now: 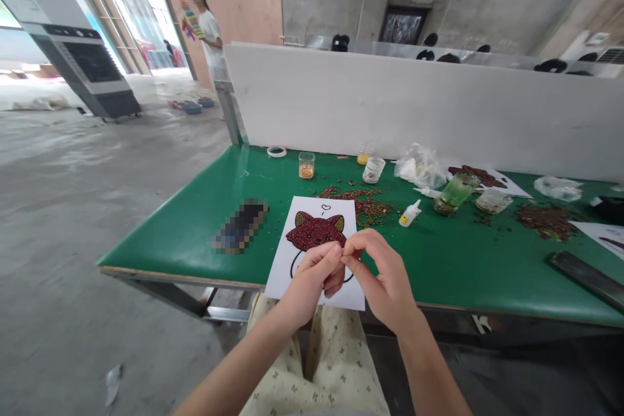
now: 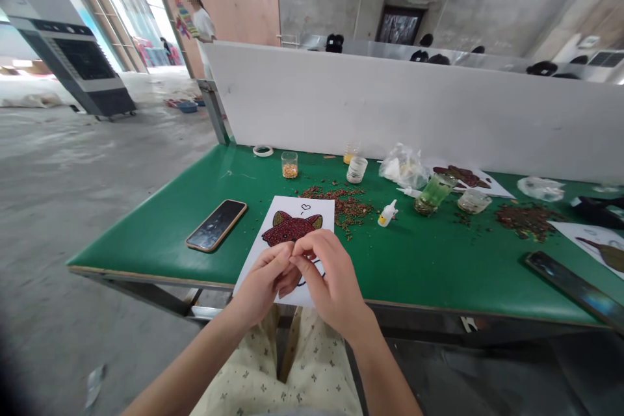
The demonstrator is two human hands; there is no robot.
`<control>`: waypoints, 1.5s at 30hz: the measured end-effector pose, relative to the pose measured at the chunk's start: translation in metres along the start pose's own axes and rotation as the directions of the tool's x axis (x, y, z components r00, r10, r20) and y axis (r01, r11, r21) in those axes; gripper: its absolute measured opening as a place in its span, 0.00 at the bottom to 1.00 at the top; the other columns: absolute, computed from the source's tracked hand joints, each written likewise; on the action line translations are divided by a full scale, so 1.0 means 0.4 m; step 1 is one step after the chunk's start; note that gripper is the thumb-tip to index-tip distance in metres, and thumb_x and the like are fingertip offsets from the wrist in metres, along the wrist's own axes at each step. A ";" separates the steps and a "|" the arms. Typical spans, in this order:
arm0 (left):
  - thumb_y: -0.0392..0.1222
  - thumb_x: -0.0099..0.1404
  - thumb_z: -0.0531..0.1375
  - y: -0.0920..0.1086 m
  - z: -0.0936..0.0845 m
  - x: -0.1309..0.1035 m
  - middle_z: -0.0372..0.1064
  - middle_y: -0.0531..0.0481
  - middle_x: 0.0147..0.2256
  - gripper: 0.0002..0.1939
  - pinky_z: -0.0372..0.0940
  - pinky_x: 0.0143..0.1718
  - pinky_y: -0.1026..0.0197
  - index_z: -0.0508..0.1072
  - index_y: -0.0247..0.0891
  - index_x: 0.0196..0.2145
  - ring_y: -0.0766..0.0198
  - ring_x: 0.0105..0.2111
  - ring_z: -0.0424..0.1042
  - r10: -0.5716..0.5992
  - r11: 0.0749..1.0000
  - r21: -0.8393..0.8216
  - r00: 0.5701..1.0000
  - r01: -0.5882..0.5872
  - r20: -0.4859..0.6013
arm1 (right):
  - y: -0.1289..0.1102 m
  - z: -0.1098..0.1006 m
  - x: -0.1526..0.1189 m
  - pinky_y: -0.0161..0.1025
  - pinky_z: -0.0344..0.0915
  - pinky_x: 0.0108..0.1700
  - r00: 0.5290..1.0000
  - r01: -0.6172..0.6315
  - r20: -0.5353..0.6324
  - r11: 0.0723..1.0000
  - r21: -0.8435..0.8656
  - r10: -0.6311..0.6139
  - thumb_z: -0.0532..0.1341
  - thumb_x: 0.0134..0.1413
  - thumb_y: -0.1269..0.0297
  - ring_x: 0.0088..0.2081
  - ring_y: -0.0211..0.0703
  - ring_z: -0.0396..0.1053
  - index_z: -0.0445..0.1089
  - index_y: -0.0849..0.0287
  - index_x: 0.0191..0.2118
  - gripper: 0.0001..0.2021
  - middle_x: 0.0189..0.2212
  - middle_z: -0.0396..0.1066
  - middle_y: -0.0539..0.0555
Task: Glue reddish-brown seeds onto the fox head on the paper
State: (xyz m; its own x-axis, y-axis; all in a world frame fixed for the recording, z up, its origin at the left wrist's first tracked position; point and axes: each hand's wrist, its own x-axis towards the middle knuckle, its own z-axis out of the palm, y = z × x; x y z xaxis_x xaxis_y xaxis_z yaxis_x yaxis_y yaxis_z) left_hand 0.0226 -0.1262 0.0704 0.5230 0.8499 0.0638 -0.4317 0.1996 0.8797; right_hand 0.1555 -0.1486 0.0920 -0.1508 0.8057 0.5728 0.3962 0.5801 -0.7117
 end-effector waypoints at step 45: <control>0.42 0.60 0.51 -0.023 -0.483 0.323 0.62 0.55 0.20 0.08 0.57 0.26 0.66 0.68 0.38 0.32 0.67 0.22 0.63 0.520 0.569 0.809 0.696 0.152 -0.496 | 0.587 -0.048 0.167 0.35 0.56 0.36 0.920 -0.385 -0.216 0.655 -0.650 0.326 0.49 0.61 0.62 0.36 0.43 0.66 0.67 0.60 0.31 0.13 0.32 0.71 0.56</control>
State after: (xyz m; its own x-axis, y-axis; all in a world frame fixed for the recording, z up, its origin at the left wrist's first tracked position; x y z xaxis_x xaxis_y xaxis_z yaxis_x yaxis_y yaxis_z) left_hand -0.0478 0.0760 -0.0206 -0.2248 0.9369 0.2677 0.4281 -0.1519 0.8909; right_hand 0.2559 0.0391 -0.0290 0.1864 0.9046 0.3834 0.9063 -0.0076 -0.4226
